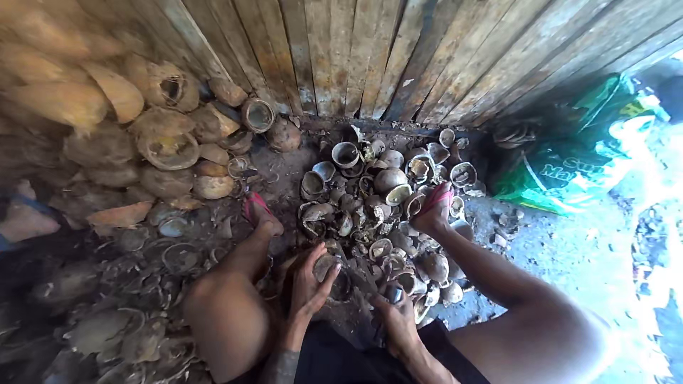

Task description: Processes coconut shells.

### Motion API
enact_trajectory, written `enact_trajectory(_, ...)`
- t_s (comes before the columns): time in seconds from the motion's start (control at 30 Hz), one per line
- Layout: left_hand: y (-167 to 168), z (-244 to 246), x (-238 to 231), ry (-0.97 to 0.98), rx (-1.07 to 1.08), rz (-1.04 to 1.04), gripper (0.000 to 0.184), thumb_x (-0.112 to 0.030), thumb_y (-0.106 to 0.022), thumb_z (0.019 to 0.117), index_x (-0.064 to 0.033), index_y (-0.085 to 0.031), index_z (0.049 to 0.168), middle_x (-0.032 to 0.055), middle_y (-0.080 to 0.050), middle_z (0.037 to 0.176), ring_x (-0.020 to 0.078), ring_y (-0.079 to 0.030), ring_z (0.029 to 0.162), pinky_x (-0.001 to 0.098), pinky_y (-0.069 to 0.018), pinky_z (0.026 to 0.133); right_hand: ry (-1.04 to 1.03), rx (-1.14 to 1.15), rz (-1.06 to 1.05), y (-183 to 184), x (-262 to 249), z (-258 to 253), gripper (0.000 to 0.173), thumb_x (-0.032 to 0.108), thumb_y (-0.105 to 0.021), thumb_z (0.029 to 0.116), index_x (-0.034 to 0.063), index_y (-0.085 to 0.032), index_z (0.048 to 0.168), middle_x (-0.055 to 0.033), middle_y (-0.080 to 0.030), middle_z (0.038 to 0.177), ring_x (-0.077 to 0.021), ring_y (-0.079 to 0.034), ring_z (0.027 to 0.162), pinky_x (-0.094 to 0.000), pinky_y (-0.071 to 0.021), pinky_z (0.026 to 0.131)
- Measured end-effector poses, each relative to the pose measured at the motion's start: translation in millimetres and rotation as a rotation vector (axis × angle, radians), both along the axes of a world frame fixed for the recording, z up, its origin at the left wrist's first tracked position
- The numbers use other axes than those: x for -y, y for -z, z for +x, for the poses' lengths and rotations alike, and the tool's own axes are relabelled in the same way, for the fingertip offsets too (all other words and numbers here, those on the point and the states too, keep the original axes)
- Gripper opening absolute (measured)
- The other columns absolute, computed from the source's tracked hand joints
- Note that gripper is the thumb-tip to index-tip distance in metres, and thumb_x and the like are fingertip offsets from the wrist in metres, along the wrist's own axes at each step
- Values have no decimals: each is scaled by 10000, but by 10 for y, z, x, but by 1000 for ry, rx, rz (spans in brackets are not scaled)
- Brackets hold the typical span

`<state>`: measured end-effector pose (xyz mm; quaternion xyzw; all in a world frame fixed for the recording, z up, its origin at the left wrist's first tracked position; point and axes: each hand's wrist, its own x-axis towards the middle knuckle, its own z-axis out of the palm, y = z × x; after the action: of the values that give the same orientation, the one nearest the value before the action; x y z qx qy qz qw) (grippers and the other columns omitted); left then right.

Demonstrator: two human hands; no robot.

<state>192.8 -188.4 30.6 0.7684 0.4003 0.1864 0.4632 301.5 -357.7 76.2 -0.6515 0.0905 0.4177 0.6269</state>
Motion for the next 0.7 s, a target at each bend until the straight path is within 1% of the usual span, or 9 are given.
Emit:
enact_trajectory(0.1, -31, 24, 60, -185, 103, -2, 374, -110, -618, 953, 49, -633, 1292, 116, -739, 1084, 133, -717, 973, 317, -593, 900, -20, -28, 6, -93, -88, 14, 219, -35, -690, 818, 18, -550, 977, -78, -569, 697, -137, -472, 447, -293, -447, 395)
enact_trajectory(0.13, -52, 30, 36, -259, 124, -4, 333, -72, -589, 968, 52, -641, 1273, 108, -738, 1023, 110, -714, 888, 292, -600, 828, -27, -35, 12, -132, -119, 14, 230, -40, -687, 811, 22, -544, 981, -78, -569, 704, -134, -472, 448, -292, -448, 396)
enact_trajectory(0.2, -108, 33, -37, -331, 158, -29, 331, -63, -558, 994, 74, -614, 1291, 116, -723, 1013, 101, -711, 861, 274, -605, 793, -46, -36, 12, -203, -172, 3, 243, -45, -685, 802, 28, -540, 983, -75, -571, 704, -133, -478, 444, -291, -459, 397)
enact_trajectory(0.23, -124, 28, -52, -309, 160, -37, 363, -94, -582, 989, 80, -602, 1307, 135, -721, 1060, 119, -711, 914, 284, -600, 826, -60, -34, 12, -229, -181, -3, 249, -46, -681, 808, 29, -537, 996, -74, -573, 713, -135, -482, 447, -294, -471, 403)
enact_trajectory(0.3, -97, 2, -9, -168, 95, -50, 482, -218, -630, 967, 76, -588, 1346, 188, -684, 1246, 206, -667, 1151, 369, -533, 1026, -89, -23, 10, -256, -175, -6, 251, -43, -678, 815, 31, -539, 1009, -72, -580, 724, -133, -490, 451, -292, -480, 409)
enact_trajectory(0.33, -45, 3, 35, -129, 69, -10, 485, -259, -649, 953, 60, -624, 1318, 189, -682, 1265, 225, -658, 1185, 392, -517, 1062, -95, -20, 8, -259, -170, -10, 246, -43, -677, 815, 30, -546, 1010, -74, -583, 722, -132, -490, 453, -289, -470, 408)
enact_trajectory(0.47, 60, 82, 166, -260, 94, 181, 339, -166, -641, 942, 40, -697, 1206, 100, -739, 1059, 116, -704, 983, 301, -579, 928, -74, -38, -17, -253, -175, -47, 247, -38, -681, 819, 28, -542, 1013, -80, -569, 709, -142, -489, 447, -296, -467, 392)
enact_trajectory(0.63, 70, 130, 316, -329, 142, 321, 343, -137, -630, 915, 57, -699, 1189, 121, -736, 1062, 154, -687, 1012, 318, -552, 954, 34, -79, -9, -267, -300, -89, 247, -56, -666, 864, 22, -517, 1046, -82, -545, 708, -130, -452, 437, -289, -449, 383)
enact_trajectory(0.7, 48, 141, 302, -326, 87, 324, 429, -190, -650, 914, 58, -662, 1263, 178, -699, 1187, 215, -663, 1119, 352, -530, 1018, 59, -67, -15, -236, -373, -96, 236, -59, -670, 870, 19, -519, 1034, -77, -538, 693, -124, -450, 433, -282, -445, 380)
